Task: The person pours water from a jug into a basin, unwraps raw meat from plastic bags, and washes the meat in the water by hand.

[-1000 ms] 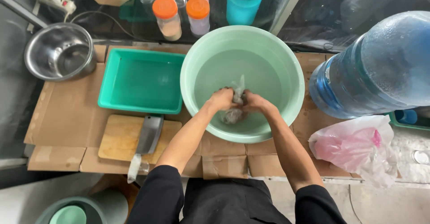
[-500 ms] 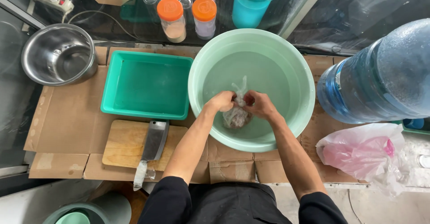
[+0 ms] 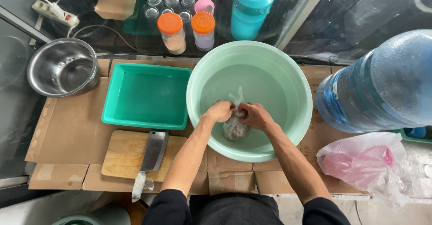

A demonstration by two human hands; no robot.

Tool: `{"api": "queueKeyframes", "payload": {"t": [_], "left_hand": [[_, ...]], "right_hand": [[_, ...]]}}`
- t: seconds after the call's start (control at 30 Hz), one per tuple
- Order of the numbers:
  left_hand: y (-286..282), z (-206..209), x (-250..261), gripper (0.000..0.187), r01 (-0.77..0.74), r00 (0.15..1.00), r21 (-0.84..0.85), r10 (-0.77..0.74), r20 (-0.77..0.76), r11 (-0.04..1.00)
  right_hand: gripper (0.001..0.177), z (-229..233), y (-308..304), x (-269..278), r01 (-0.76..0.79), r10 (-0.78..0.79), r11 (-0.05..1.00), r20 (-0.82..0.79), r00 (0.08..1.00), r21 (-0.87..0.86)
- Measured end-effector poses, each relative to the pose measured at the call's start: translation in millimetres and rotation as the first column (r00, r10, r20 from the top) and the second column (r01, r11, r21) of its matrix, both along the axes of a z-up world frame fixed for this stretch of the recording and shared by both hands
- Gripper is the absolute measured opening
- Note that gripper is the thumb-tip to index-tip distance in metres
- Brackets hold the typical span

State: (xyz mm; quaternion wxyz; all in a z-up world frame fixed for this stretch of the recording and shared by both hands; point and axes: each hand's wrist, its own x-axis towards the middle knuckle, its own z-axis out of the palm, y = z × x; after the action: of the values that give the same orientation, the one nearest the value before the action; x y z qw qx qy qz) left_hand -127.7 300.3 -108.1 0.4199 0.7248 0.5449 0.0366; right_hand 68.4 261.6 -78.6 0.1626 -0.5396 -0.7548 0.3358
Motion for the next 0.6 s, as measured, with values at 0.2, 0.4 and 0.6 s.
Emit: {"api": "queueKeyframes", "payload": {"t": [0.2,0.4,0.6], "left_hand": [[-2.4,27.1,1.9,0.037,-0.112,0.986,-0.007,0.112,0.124,0.994],[-11.6,35.8,-3.2,0.041,-0.135,0.942,0.236,0.051,0.333,0.962],[-10.7,27.3,4.9,0.041,-0.027,0.99,0.475,-0.043,0.137,0.88]], "right_hand": [[0.032,-7.9,7.1,8.0,0.072,-0.065,0.996,-0.119,0.991,0.05],[0.027,-15.7,15.1,17.2,0.14,-0.148,0.989,-0.31,0.939,-0.047],[0.025,-32.4,21.5,21.9,0.109,-0.161,0.981,-0.354,0.921,-0.162]]}}
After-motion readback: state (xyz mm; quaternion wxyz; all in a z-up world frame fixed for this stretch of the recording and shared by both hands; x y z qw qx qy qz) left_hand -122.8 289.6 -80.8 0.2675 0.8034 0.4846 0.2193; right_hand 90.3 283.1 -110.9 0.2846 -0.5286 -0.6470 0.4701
